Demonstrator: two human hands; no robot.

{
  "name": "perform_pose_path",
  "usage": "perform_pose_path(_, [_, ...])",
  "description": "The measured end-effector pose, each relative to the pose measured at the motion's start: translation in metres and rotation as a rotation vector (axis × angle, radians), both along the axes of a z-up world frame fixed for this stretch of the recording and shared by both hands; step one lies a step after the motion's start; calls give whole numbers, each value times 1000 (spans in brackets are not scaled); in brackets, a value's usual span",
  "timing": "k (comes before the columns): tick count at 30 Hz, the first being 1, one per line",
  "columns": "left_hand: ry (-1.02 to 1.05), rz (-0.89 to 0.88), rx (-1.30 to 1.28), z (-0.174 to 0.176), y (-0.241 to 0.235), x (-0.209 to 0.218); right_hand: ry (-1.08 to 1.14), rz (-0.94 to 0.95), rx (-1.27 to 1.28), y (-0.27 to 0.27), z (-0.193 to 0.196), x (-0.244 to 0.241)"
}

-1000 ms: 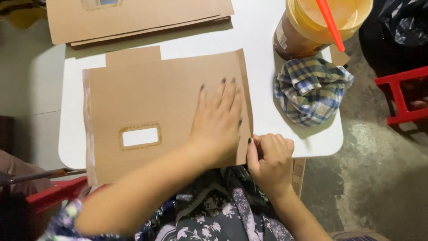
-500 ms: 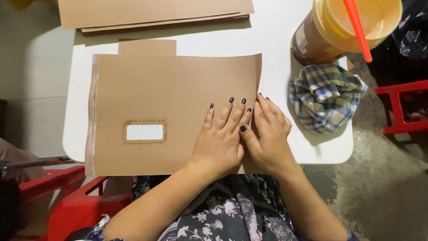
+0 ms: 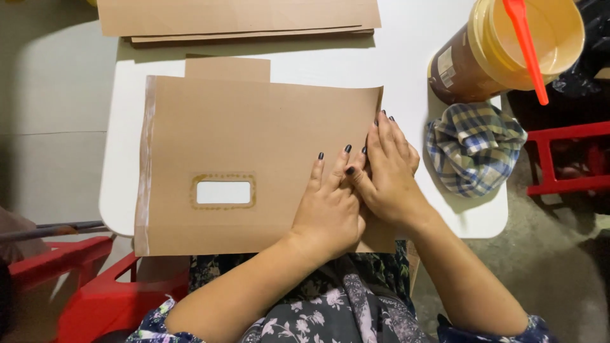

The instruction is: The person folds cardboard envelopes along pre-scored lines and wipes the surface of the cardboard with a blue and white checkered cloth.

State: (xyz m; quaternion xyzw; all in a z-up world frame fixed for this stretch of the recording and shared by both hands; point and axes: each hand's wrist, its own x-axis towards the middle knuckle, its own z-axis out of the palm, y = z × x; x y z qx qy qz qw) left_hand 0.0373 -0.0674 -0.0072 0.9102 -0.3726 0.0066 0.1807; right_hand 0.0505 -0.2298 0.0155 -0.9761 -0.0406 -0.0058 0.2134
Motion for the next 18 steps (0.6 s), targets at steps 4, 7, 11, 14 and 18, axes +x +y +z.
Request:
perform_pose_path(4, [45, -6, -39, -2, 0, 1, 138, -25, 208, -13, 9, 17])
perform_pose_path(7, [55, -22, -6, 2, 0, 3, 121, -9, 292, -17, 10, 30])
perform_pose_path(11, [98, -29, 50, 13, 1, 3, 69, 14, 249, -4, 8, 37])
perform_pose_path(14, [172, -77, 67, 20, 2, 7, 49, 57, 48, -5, 3, 42])
perform_pose_path(18, [139, -64, 65, 15, 2, 7, 18, 58, -30, -18, 15, 52])
